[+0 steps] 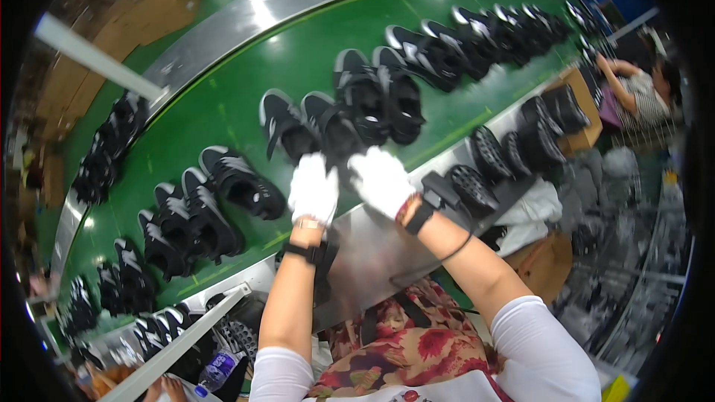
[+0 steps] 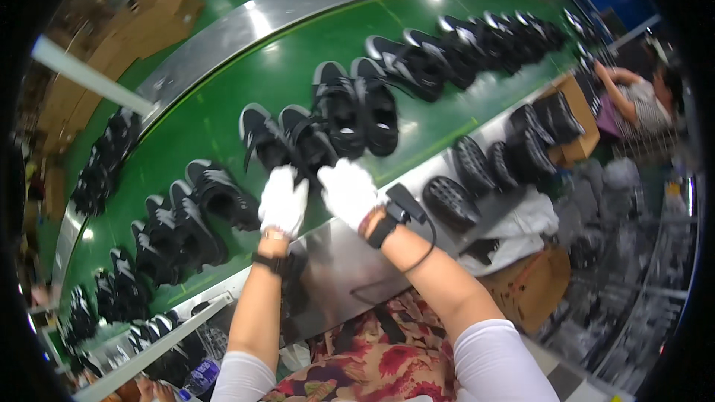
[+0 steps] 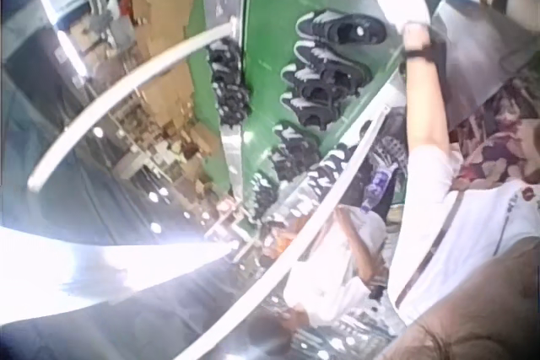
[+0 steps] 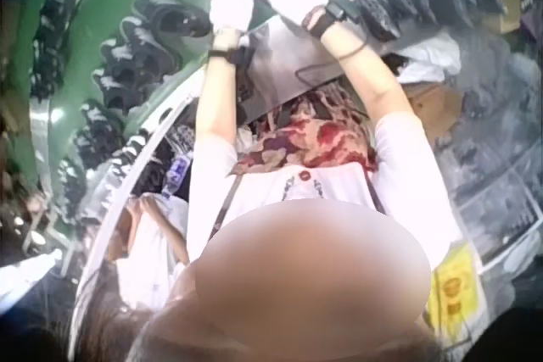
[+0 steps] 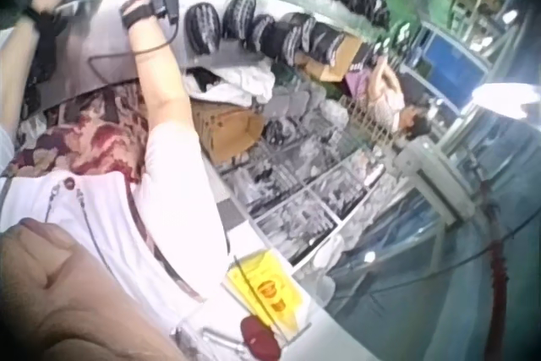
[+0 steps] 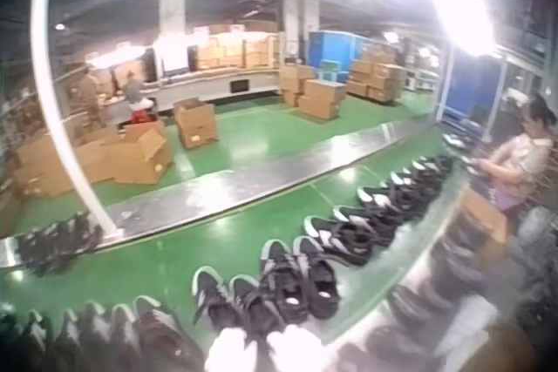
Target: The recorder is inspecting black sneakers on an assembly line, picking up the shoe upper and the sole mold to check fit and quality.
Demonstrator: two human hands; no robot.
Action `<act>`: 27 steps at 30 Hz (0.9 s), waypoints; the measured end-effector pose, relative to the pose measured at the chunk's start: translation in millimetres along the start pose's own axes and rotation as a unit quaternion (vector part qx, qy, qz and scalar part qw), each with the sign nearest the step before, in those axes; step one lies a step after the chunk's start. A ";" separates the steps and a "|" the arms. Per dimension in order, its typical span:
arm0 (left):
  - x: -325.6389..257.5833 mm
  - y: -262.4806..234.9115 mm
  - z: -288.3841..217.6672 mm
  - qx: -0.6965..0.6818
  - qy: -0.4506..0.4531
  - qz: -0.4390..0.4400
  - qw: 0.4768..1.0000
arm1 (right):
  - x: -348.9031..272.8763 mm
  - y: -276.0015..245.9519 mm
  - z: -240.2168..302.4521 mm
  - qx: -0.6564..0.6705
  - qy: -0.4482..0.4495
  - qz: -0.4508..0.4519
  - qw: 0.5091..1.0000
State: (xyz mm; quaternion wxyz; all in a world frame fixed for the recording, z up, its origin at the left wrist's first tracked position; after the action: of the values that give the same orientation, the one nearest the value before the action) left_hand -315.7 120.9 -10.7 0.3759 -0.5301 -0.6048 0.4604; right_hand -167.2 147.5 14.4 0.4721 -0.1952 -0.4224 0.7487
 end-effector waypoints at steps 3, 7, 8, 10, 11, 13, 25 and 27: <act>-81.3 -12.7 -31.0 -0.078 -0.003 0.042 0.996 | -76.5 -27.0 -0.8 0.052 0.027 0.052 0.997; -169.4 -11.1 -72.2 -0.083 0.097 -0.024 0.992 | -164.7 -63.0 -4.4 0.026 0.068 0.141 0.987; -183.9 -4.3 -81.5 -0.091 0.112 -0.027 0.989 | -177.7 -69.5 -12.0 0.074 0.079 0.150 0.983; -203.9 8.4 -91.4 -0.098 0.133 -0.018 0.986 | -193.5 -98.1 -21.8 0.176 0.066 0.130 0.974; -207.1 -0.5 -98.3 -0.097 0.132 -0.018 0.986 | -195.3 -119.7 -31.2 0.116 0.003 0.083 0.990; -207.6 -33.2 -112.8 -0.030 0.137 -0.048 0.989 | -206.1 -162.8 -64.9 0.028 -0.020 -0.046 0.998; -189.4 4.4 -175.7 0.096 0.166 -0.035 0.981 | -199.0 -138.6 -134.6 -0.191 -0.018 0.154 0.969; -191.4 -0.4 -177.9 0.082 0.167 -0.032 0.982 | -204.1 -144.4 -137.3 -0.202 0.001 0.160 0.966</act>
State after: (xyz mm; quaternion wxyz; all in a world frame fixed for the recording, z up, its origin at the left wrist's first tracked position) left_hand -118.4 -39.9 48.3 0.5287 -0.5470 -0.5101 0.4013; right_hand 103.5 59.6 32.9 0.2974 -0.3520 -0.5282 0.7132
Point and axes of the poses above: each hand's wrist, its own x-axis towards the middle knuckle, its own y-axis out of the palm, z = x × y, the point moved 6 cm from there along x, towards the middle knuckle, and after that the axes turned 12 degrees about x, right-handed, at the moved point
